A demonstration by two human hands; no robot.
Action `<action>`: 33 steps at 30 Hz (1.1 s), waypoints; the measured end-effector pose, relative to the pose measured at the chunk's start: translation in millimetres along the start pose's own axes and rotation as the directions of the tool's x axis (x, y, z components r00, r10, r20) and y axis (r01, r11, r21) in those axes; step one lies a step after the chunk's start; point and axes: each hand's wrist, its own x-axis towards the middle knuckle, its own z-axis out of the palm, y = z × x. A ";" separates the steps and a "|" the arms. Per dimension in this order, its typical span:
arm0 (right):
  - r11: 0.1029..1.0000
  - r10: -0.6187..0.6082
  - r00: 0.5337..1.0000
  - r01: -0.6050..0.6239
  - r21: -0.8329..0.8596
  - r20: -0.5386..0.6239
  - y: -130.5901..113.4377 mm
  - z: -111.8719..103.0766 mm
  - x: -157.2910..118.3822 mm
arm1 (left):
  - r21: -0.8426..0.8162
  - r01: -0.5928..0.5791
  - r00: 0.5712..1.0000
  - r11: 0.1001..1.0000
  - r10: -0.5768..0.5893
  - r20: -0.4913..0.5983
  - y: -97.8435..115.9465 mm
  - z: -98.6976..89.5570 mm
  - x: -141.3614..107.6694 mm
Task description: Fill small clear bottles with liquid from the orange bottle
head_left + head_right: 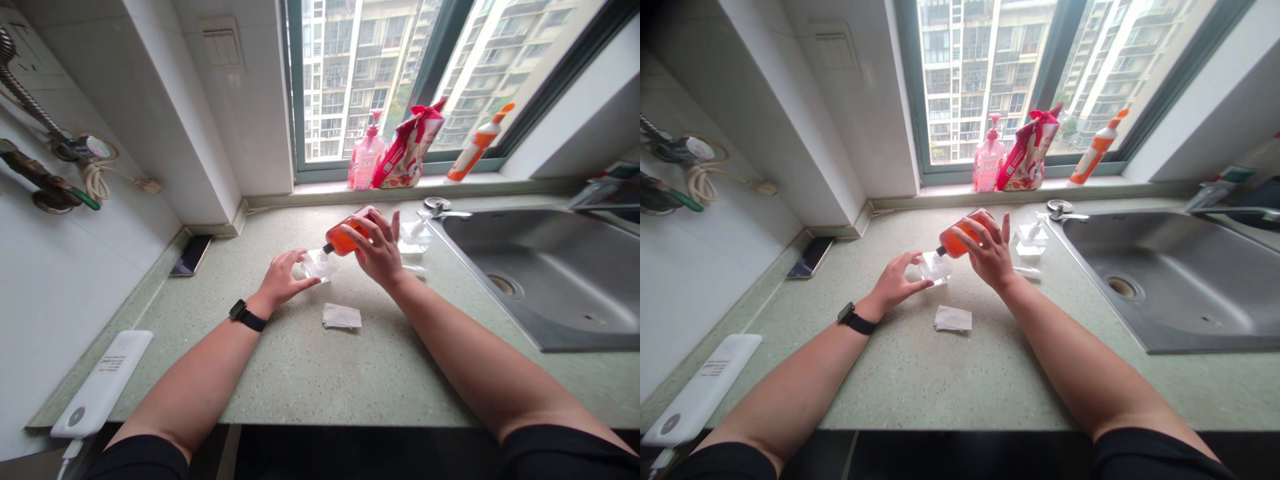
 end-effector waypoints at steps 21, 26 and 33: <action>0.999 -0.024 1.000 0.024 -0.027 0.017 0.7 -3.2 3.0 | -0.009 -0.001 1.000 1.000 0.001 0.000 1.0 -0.9 0.2; 1.000 0.001 0.999 0.000 -0.014 0.047 1.5 -2.5 2.3 | 0.007 0.000 1.000 1.000 0.000 0.003 2.0 -1.4 -0.3; 0.999 -0.049 0.999 0.049 -0.013 -0.011 2.8 -3.1 4.8 | 0.020 0.001 1.000 1.000 -0.001 -0.002 3.3 -1.1 -0.7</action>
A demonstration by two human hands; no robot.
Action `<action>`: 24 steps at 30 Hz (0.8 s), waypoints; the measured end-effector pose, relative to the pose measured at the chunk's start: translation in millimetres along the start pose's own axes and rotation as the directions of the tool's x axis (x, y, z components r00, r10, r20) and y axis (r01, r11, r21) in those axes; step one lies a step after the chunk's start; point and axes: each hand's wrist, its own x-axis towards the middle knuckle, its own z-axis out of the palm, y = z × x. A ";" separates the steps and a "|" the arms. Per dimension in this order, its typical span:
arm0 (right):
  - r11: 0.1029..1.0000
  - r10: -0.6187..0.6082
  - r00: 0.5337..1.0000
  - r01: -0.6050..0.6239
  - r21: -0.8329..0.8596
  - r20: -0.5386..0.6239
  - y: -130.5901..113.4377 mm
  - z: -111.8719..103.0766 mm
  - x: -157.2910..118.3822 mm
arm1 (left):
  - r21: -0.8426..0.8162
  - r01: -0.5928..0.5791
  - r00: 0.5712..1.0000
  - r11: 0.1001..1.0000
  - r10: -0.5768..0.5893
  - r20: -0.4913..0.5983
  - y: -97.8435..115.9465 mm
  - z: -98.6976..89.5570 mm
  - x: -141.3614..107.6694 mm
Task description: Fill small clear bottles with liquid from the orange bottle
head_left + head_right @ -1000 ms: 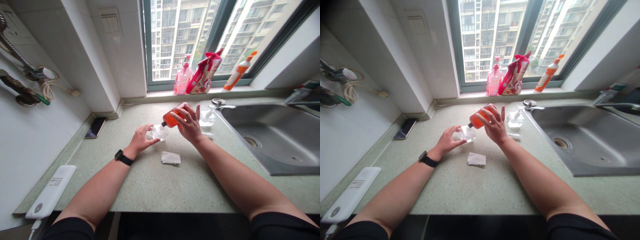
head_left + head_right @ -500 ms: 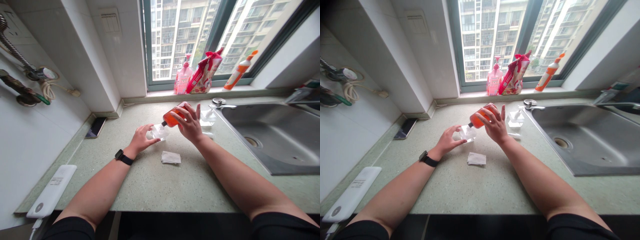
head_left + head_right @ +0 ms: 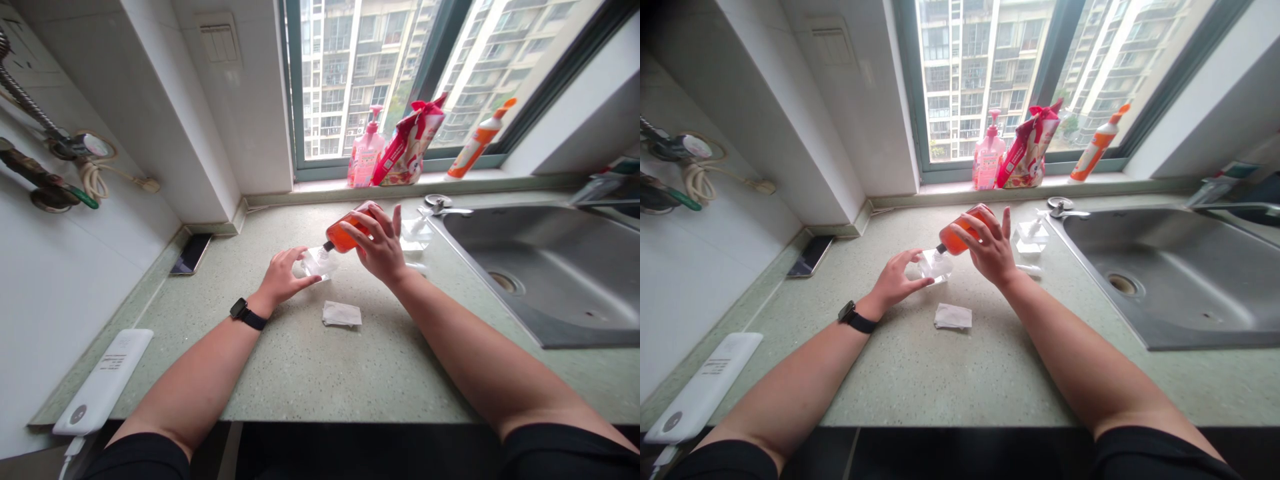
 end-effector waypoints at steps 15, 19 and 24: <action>1.000 -0.016 1.000 0.016 -0.016 -0.006 -1.1 -2.7 3.5 | -0.010 0.005 1.000 1.000 -0.006 -0.004 -1.4 1.9 0.7; 1.000 -0.009 1.000 0.009 -0.021 0.010 -0.8 -3.4 3.7 | -0.003 -0.004 1.000 1.000 0.004 -0.010 -0.2 1.1 1.0; 1.000 -0.008 1.000 0.008 0.005 0.029 0.0 -5.2 2.0 | 0.001 -0.012 1.000 1.000 0.012 -0.010 0.9 1.0 1.2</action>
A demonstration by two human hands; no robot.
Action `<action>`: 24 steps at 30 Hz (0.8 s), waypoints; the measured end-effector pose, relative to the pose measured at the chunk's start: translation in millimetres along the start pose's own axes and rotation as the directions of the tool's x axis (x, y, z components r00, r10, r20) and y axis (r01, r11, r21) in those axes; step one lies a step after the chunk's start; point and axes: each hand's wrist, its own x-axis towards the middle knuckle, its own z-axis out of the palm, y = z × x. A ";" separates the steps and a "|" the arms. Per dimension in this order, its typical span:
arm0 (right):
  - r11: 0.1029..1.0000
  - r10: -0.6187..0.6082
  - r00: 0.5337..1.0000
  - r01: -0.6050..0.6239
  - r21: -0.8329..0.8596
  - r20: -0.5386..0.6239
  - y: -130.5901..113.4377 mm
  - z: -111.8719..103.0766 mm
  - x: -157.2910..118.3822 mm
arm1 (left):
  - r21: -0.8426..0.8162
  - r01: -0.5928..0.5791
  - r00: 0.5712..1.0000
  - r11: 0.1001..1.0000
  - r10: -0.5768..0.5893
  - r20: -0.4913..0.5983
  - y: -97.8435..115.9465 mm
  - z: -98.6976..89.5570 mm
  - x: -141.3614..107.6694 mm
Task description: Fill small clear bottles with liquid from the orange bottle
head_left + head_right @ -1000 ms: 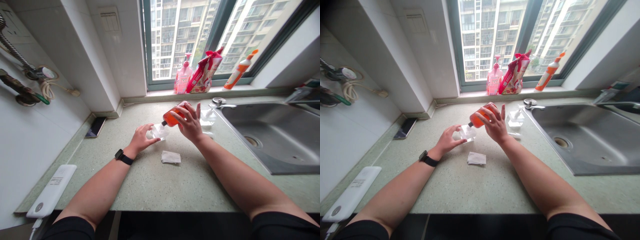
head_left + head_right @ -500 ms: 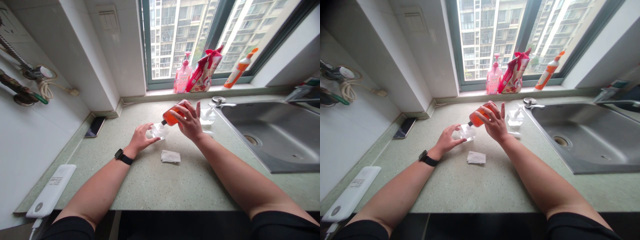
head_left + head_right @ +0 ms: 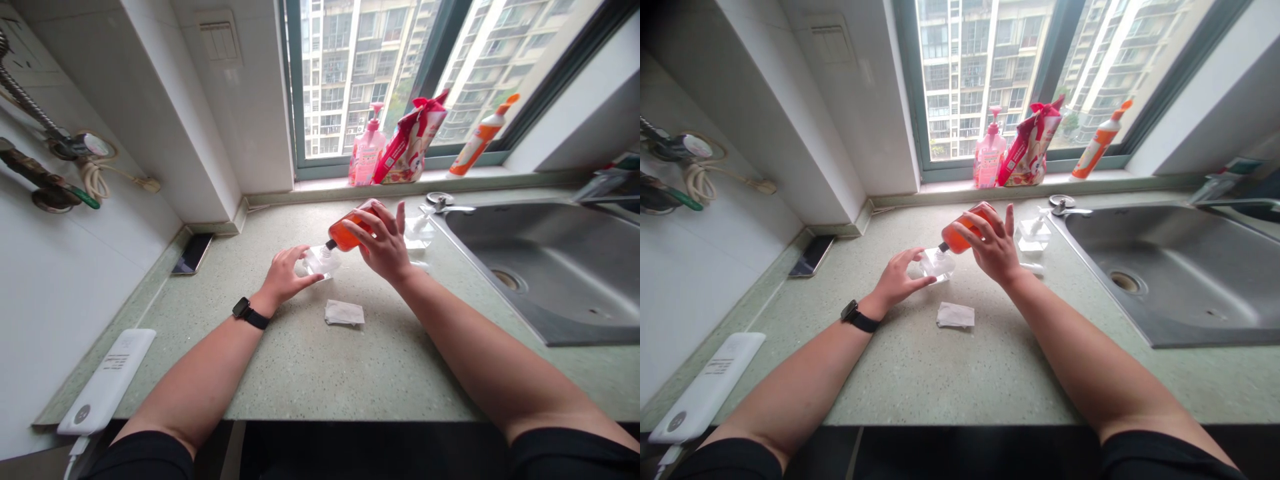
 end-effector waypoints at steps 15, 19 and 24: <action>0.999 -0.047 0.999 0.047 -0.022 0.008 1.1 -7.6 5.8 | -0.022 0.016 1.000 1.000 -0.015 0.016 1.1 -0.1 0.0; 0.998 -0.064 0.998 0.064 -0.023 0.024 2.2 -8.7 7.5 | -0.021 0.015 1.000 1.000 -0.015 0.011 0.9 -0.3 -0.3; 0.997 -0.064 0.997 0.065 -0.030 0.037 2.6 -9.0 9.3 | -0.020 0.014 1.000 1.000 -0.013 0.017 0.4 -0.5 -0.3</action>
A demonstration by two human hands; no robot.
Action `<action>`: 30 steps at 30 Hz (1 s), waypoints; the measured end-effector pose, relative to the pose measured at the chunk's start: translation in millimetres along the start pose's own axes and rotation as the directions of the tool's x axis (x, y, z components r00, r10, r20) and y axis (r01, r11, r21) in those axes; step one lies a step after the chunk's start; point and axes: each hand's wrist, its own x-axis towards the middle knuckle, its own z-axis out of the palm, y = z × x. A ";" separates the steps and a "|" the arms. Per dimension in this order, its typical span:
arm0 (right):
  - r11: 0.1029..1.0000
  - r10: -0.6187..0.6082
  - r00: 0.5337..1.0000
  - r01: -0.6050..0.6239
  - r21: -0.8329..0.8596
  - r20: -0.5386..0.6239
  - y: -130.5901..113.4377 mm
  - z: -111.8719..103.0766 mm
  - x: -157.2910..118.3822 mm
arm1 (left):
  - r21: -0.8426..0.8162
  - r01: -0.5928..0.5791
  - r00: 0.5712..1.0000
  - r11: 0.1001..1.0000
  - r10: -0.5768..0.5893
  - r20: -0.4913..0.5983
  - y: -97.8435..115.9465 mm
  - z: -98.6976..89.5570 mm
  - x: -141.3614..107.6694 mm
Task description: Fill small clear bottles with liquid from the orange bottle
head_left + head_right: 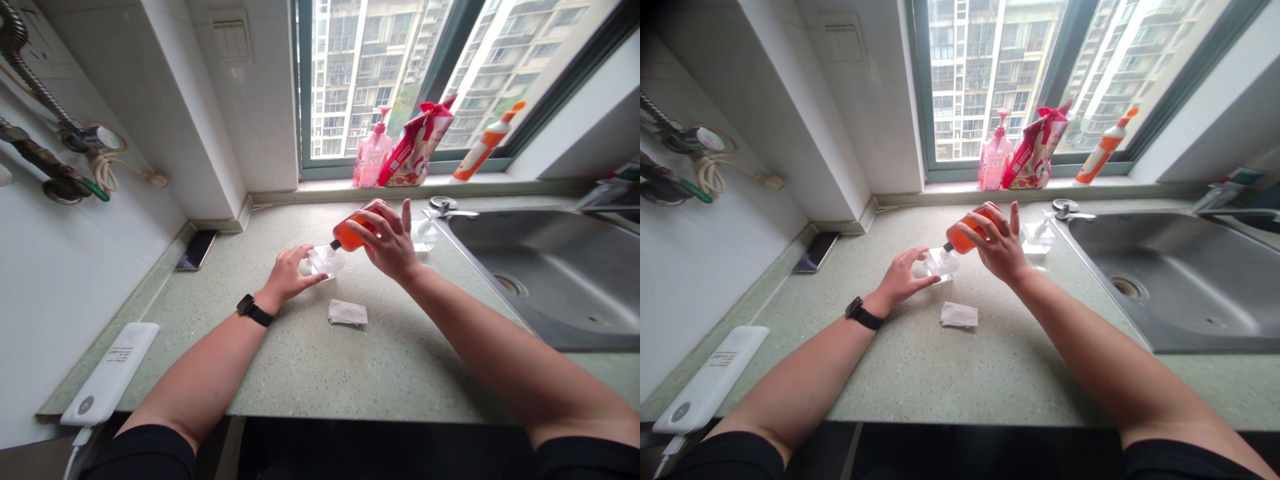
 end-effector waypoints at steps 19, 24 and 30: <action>0.998 -0.048 0.997 0.046 0.037 0.056 6.8 -5.4 6.2 | -0.002 -0.014 1.000 1.000 0.014 -0.019 0.2 -0.5 -0.8; 0.997 -0.077 0.996 0.076 0.032 0.038 7.5 -6.6 8.2 | -0.006 -0.011 1.000 1.000 0.011 -0.018 0.2 -0.8 -0.7; 0.996 -0.092 0.994 0.091 0.022 0.056 8.8 -7.3 9.8 | -0.049 -0.004 1.000 0.999 0.004 -0.006 1.3 -2.0 -0.7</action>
